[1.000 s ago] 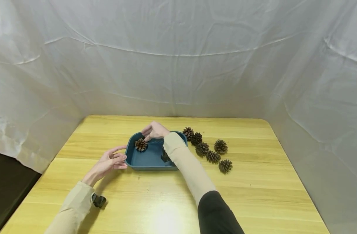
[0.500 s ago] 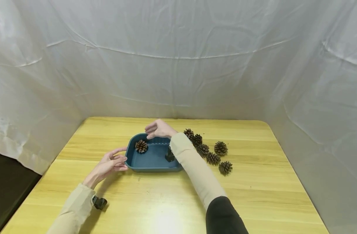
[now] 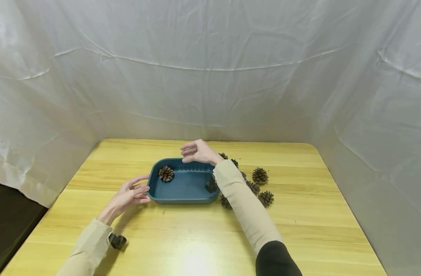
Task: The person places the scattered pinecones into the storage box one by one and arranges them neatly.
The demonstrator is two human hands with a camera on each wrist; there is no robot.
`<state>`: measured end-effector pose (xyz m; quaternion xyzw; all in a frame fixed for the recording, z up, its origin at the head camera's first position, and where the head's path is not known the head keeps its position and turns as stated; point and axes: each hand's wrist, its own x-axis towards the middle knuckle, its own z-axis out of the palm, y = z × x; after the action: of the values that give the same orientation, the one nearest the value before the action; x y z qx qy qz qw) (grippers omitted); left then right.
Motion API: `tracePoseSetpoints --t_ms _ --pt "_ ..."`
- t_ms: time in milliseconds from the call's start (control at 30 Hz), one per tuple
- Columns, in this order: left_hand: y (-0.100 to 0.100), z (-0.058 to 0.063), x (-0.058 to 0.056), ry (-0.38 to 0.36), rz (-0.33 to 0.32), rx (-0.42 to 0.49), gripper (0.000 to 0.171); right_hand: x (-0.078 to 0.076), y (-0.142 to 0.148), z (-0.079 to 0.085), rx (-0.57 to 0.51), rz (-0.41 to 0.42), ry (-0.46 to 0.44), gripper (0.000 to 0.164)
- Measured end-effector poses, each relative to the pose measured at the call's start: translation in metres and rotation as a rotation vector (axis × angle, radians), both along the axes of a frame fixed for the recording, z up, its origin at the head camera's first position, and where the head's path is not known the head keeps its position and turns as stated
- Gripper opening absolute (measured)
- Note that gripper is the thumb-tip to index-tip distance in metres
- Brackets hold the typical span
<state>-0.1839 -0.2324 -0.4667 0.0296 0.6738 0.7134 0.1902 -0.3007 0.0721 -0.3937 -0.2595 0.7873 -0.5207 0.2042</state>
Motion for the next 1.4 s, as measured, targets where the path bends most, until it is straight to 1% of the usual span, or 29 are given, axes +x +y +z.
tracePoseSetpoints --t_ms 233,567,800,900,1200,1400 --pt "0.002 -0.001 0.0 -0.004 0.011 0.005 0.066 0.011 0.018 0.004 -0.044 -0.031 0.045 0.051" --pt "0.006 -0.001 0.003 -0.002 0.038 -0.003 0.066 0.027 0.049 -0.001 -0.061 -0.1 0.103 0.049" --pt "0.009 -0.002 0.003 0.002 0.076 -0.006 0.062 0.04 0.067 -0.002 -0.083 -0.137 0.095 0.051" --pt "0.009 -0.002 0.003 0.005 0.083 -0.01 0.061 0.047 0.075 -0.002 -0.085 -0.152 0.1 0.051" --pt "0.01 0.0 0.002 -0.002 0.09 -0.012 0.06 0.063 0.099 -0.006 -0.089 -0.174 0.132 0.051" --pt "0.012 0.0 0.003 0.001 0.082 0.004 0.061 0.072 0.119 -0.012 -0.086 -0.22 0.115 0.053"
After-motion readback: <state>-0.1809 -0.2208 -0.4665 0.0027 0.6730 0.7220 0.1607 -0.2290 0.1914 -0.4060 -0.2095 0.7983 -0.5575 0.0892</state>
